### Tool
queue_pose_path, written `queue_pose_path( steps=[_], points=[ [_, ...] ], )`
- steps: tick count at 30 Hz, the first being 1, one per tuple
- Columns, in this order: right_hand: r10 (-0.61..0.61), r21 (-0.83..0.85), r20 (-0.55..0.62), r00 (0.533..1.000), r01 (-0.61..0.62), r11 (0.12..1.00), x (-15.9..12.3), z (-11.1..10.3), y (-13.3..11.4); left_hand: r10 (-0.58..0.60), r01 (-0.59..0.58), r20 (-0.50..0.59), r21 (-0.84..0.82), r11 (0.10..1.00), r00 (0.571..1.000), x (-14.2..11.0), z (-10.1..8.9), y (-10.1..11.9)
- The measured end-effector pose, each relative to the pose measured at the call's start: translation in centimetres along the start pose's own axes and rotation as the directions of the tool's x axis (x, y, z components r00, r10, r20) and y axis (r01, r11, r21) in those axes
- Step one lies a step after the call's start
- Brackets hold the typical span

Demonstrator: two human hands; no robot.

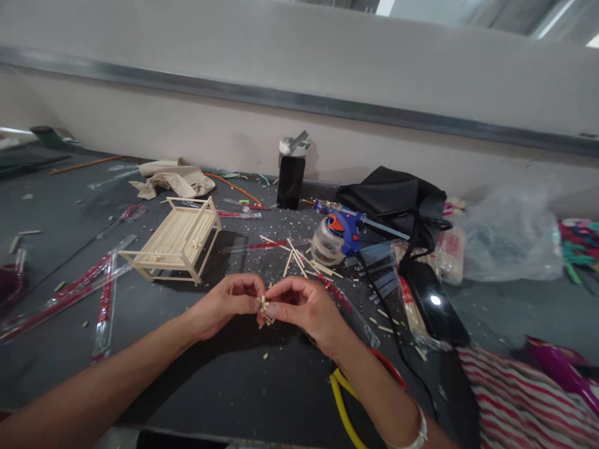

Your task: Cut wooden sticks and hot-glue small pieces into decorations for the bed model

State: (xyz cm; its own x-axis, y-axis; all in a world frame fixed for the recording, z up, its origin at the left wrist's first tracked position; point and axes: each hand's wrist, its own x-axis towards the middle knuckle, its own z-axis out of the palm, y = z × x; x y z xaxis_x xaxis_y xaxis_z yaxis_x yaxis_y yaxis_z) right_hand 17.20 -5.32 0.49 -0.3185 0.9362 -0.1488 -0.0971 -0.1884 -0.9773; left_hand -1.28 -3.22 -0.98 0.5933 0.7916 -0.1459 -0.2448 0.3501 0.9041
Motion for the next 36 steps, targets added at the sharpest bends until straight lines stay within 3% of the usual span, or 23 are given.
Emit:
queue_pose_path(
  steps=[7, 14, 22, 36],
  points=[
    [-0.009, -0.041, -0.084, 0.996, 0.006, 0.999, 0.00, -0.05, -0.16, 0.041, -0.042, -0.024, -0.036, 0.998, 0.999, -0.02, -0.20, -0.08],
    [-0.095, -0.177, -0.181, 0.979, 0.062, 0.982, 0.03, 0.08, -0.36, 0.006, -0.016, -0.079, -0.136, 0.991, 0.997, 0.13, 0.04, 0.03],
    [-0.177, -0.370, -0.180, 0.968, 0.100, 0.924, -0.09, 0.32, -0.40, 0.009, -0.015, -0.078, -0.077, 0.997, 0.997, 0.21, 0.08, -0.40],
    [-0.200, -0.456, -0.188, 0.962, 0.095, 0.885, -0.06, 0.25, -0.29, 0.036, -0.040, -0.088, -0.037, 0.999, 0.995, 0.37, 0.01, -0.92]
  ],
)
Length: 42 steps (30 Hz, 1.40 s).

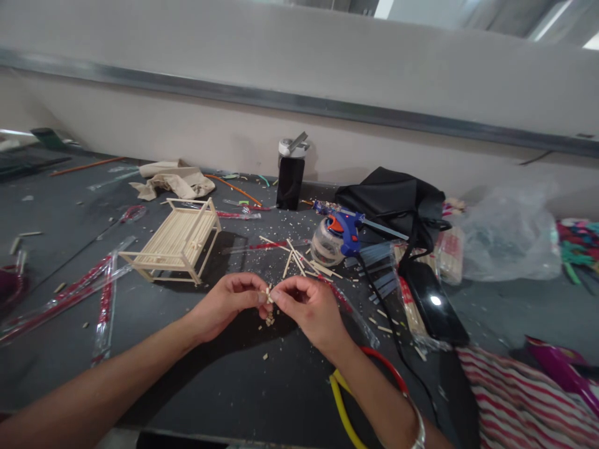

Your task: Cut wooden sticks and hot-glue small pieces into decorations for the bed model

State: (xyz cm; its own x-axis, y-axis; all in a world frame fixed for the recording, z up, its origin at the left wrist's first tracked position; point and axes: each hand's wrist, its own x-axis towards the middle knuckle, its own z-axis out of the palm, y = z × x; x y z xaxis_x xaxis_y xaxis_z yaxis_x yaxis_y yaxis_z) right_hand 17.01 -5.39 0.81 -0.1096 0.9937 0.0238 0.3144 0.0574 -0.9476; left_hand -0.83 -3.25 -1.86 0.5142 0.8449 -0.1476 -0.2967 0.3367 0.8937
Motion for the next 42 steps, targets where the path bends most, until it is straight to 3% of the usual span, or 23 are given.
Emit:
queue_pose_path(
  steps=[14, 21, 25, 31, 42],
  points=[
    [-0.017, 0.012, -0.005, 1.000, 0.017, 1.000, 0.00, 0.11, 0.26, 0.009, -0.008, -0.023, 0.034, 0.999, 1.000, -0.04, 0.18, 0.17],
    [-0.034, 0.064, -0.003, 0.999, 0.034, 0.997, -0.15, -0.20, 0.34, 0.000, -0.002, -0.040, -0.058, 0.998, 0.999, -0.01, 0.21, 0.54],
    [-0.086, -0.066, -0.032, 0.996, 0.084, 0.994, -0.23, -0.18, 0.23, -0.022, 0.011, -0.083, -0.126, 0.992, 0.996, -0.01, 0.27, 0.62],
    [-0.178, -0.176, -0.060, 0.982, 0.165, 0.970, -0.29, -0.20, -0.02, -0.023, 0.016, -0.078, -0.088, 0.996, 0.997, 0.01, 0.26, 0.43],
    [-0.113, -0.114, -0.043, 0.993, 0.107, 0.988, -0.09, -0.20, 0.23, -0.062, 0.062, -0.003, -0.115, 0.992, 0.998, 0.00, 0.09, 0.78]
  ],
)
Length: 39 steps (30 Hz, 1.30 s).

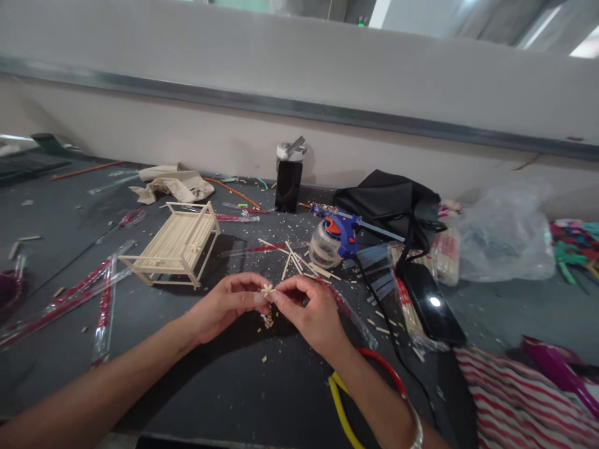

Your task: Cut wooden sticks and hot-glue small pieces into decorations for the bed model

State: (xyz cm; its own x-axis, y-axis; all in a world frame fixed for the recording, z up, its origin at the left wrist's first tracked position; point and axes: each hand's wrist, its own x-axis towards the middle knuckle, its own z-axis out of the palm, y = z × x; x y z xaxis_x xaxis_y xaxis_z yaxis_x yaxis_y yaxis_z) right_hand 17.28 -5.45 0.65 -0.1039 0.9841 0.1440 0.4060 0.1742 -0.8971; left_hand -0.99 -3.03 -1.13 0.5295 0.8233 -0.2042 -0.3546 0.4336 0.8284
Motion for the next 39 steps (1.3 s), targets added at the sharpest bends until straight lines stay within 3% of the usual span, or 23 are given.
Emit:
queue_pose_path(
  steps=[3, 9, 21, 33, 39],
  points=[
    [0.009, 0.013, 0.009, 1.000, -0.009, 1.000, 0.03, -0.02, 0.10, 0.006, -0.006, 0.026, 0.012, 1.000, 1.000, -0.04, -0.04, 0.10],
    [0.006, 0.012, 0.035, 0.999, -0.006, 1.000, 0.05, -0.04, -0.03, 0.029, -0.025, -0.046, 0.081, 0.996, 0.999, 0.04, 0.01, -0.18],
    [-0.015, -0.050, 0.022, 1.000, 0.016, 0.999, -0.02, 0.21, -0.24, 0.121, -0.105, -0.074, 0.195, 0.975, 0.990, 0.08, 0.04, -0.60],
    [0.009, 0.053, 0.003, 1.000, -0.009, 0.999, -0.10, -0.15, -0.19, 0.092, -0.087, -0.095, 0.061, 0.994, 0.991, 0.01, 0.24, -0.17],
    [0.036, 0.035, -0.018, 0.999, -0.035, 0.999, 0.12, -0.10, -0.28, 0.075, -0.075, -0.041, 0.007, 0.997, 0.996, 0.08, -0.06, -0.48]
  ],
)
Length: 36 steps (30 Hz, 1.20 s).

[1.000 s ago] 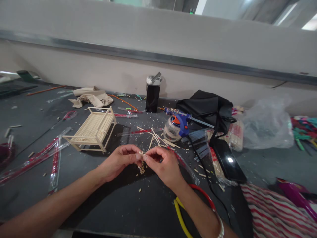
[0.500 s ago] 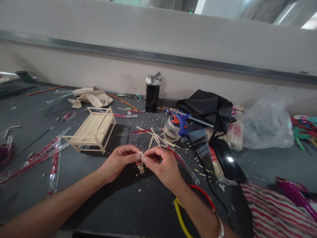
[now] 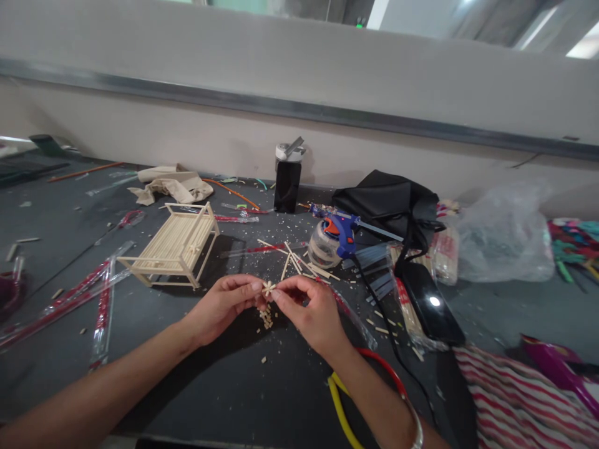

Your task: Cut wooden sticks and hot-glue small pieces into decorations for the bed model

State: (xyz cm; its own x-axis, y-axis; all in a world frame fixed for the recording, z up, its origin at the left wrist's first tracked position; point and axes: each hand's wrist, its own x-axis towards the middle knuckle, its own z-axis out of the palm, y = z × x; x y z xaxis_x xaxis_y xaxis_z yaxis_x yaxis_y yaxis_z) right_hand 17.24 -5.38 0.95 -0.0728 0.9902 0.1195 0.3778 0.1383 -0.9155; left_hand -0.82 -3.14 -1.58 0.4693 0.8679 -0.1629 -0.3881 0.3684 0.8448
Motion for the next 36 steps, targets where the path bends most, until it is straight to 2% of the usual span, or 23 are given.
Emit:
queue_pose_path(
  steps=[12, 17, 23, 27, 32, 36],
  points=[
    [0.019, 0.085, 0.025, 0.999, -0.021, 0.996, -0.11, -0.06, 0.60, -0.029, 0.029, -0.001, -0.022, 0.999, 1.000, 0.16, 0.21, 0.21],
    [0.035, 0.089, 0.025, 0.999, -0.037, 0.995, -0.09, -0.03, 0.61, -0.029, 0.032, 0.041, -0.059, 0.998, 0.999, 0.17, -0.14, 0.38],
    [-0.022, 0.013, 0.057, 0.998, 0.021, 1.000, -0.10, -0.07, 0.38, 0.018, -0.018, -0.007, -0.040, 0.999, 1.000, 0.10, -0.06, 0.34],
    [-0.065, -0.057, 0.052, 0.997, 0.068, 0.996, -0.11, 0.00, 0.13, 0.037, -0.037, -0.001, -0.011, 0.999, 0.999, 0.17, -0.04, 0.07],
    [-0.054, -0.036, 0.048, 0.997, 0.055, 0.998, -0.11, 0.16, 0.02, 0.067, -0.068, -0.043, -0.035, 0.997, 0.997, 0.32, 0.00, -0.08],
    [-0.072, -0.083, 0.024, 0.997, 0.074, 0.994, -0.15, 0.36, 0.12, 0.055, -0.061, -0.078, -0.069, 0.996, 0.995, 0.30, 0.12, -0.06]
  ],
)
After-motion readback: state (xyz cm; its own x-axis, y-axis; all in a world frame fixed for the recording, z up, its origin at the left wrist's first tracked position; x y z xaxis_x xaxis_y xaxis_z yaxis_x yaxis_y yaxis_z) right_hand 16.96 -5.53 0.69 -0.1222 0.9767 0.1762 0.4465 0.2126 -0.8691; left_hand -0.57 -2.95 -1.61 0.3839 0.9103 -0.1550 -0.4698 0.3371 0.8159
